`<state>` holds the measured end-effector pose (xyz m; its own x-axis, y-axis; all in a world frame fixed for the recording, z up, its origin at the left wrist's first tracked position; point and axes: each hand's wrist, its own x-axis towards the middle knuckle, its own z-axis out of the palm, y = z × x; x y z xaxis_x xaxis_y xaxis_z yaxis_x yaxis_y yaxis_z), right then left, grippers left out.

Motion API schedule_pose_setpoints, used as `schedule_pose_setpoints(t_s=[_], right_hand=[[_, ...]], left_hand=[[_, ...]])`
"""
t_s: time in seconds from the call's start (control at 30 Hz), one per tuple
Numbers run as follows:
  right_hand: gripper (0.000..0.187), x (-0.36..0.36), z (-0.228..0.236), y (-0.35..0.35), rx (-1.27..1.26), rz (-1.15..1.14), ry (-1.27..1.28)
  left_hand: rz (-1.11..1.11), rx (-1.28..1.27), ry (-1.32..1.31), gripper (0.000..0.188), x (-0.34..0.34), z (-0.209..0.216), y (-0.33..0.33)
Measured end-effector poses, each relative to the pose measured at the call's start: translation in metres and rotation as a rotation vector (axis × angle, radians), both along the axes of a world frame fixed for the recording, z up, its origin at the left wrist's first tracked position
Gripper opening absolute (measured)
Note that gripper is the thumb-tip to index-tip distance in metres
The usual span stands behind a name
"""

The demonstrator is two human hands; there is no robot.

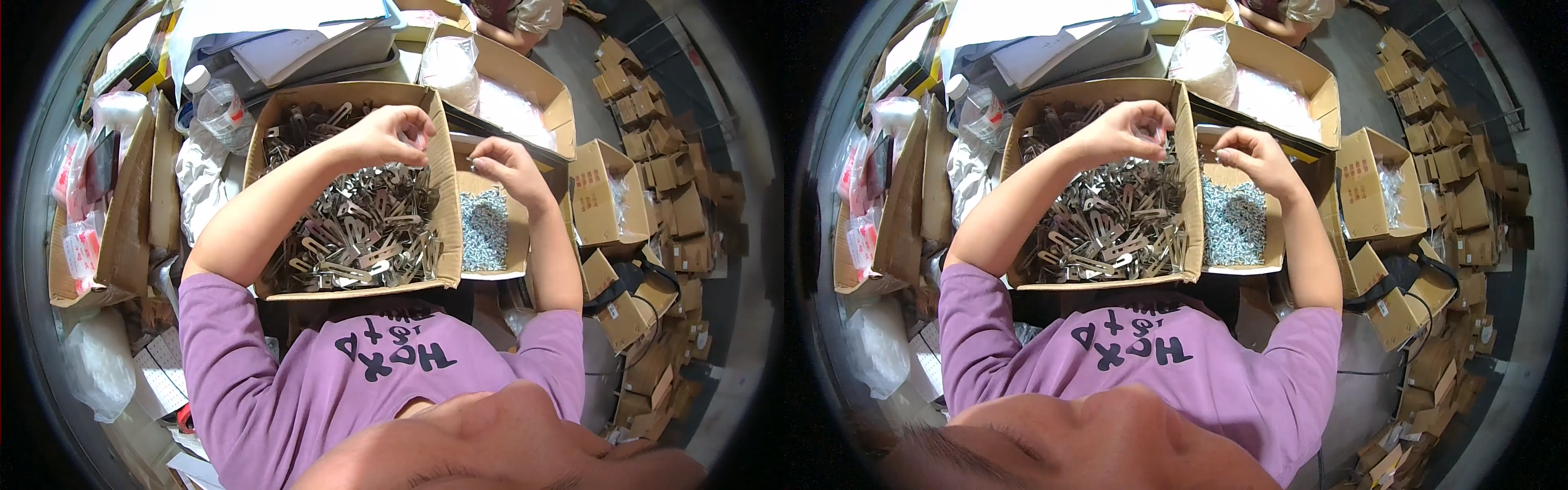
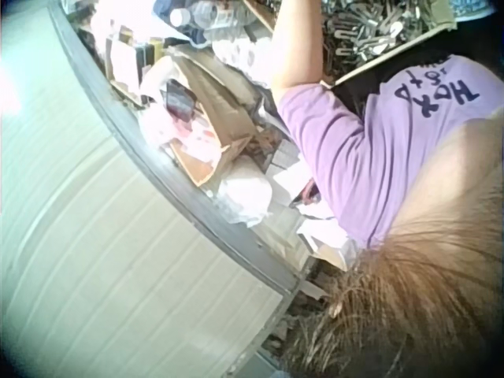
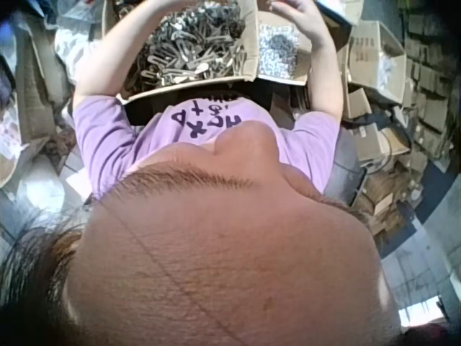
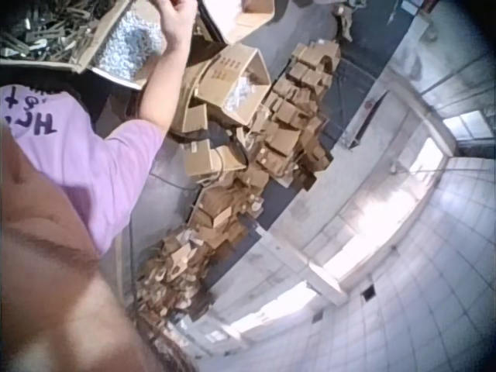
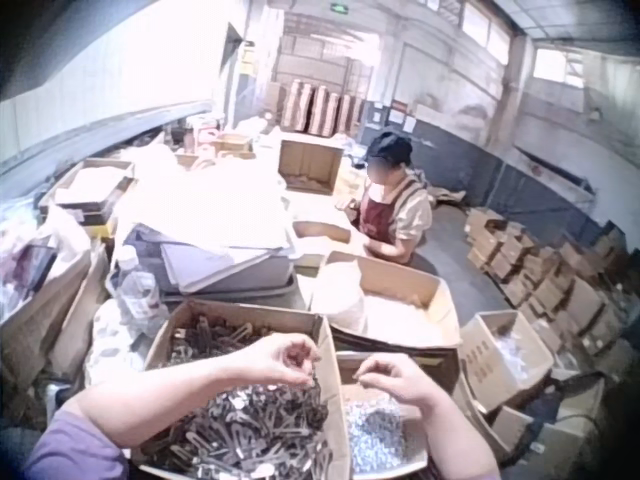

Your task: The person picks up metal clips from a large box, places them into small plastic bags, and then drops the bags into a different box.

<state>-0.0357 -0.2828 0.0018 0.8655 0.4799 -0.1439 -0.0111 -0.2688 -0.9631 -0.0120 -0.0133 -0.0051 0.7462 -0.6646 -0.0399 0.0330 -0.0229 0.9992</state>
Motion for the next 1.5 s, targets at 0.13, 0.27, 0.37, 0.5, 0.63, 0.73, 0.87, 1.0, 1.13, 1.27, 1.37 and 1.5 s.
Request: schedule_pose_setpoints(t_s=[0.13,0.27,0.37,0.5,0.63,0.73,0.87,1.0,1.13,1.27,1.37,1.5], right_hand=[[0.013,0.001,0.02,0.041,0.185,0.03,-0.1],[0.013,0.026,0.032,0.068,0.047,0.059,-0.339],[0.017,0.08,0.034,0.068,-0.134,-0.177,-0.632],[0.023,0.149,0.027,0.068,-0.8,-0.227,-0.815],[0.027,0.158,0.02,0.088,-1.294,0.078,-0.682],[0.025,0.157,0.021,0.094,-1.318,0.076,-0.685],[0.018,0.157,0.025,0.09,-1.134,-0.021,-0.75],[0.013,0.159,0.027,0.073,-0.888,-0.11,-0.814],[0.015,0.142,0.04,0.069,-0.672,-0.16,-0.873],[0.013,0.091,0.058,0.078,-0.224,-0.004,-0.715],[0.016,0.047,0.071,0.096,-0.255,0.194,-0.601],[0.019,0.03,0.066,0.096,-0.139,0.213,-0.606]], left_hand=[[-0.067,0.017,-0.022,0.032,-0.007,0.0,-0.005],[-0.052,-0.041,0.028,0.033,-0.003,-0.004,-0.003],[0.019,-0.104,0.109,0.038,0.002,0.001,-0.001],[0.056,-0.138,0.056,0.039,0.009,-0.001,0.006],[0.065,-0.197,0.038,0.039,0.012,0.001,0.009],[0.09,-0.186,0.023,0.038,0.013,0.003,0.012],[0.105,-0.213,0.027,0.036,0.013,0.005,0.013],[0.114,-0.198,0.028,0.036,0.014,0.005,0.012],[0.121,-0.177,0.03,0.037,0.013,0.006,0.013],[0.099,-0.197,0.032,0.037,0.014,0.001,0.01],[0.084,-0.19,0.021,0.035,0.008,0.007,0.012],[-0.02,-0.286,0.072,0.035,0.004,0.009,0.01]])
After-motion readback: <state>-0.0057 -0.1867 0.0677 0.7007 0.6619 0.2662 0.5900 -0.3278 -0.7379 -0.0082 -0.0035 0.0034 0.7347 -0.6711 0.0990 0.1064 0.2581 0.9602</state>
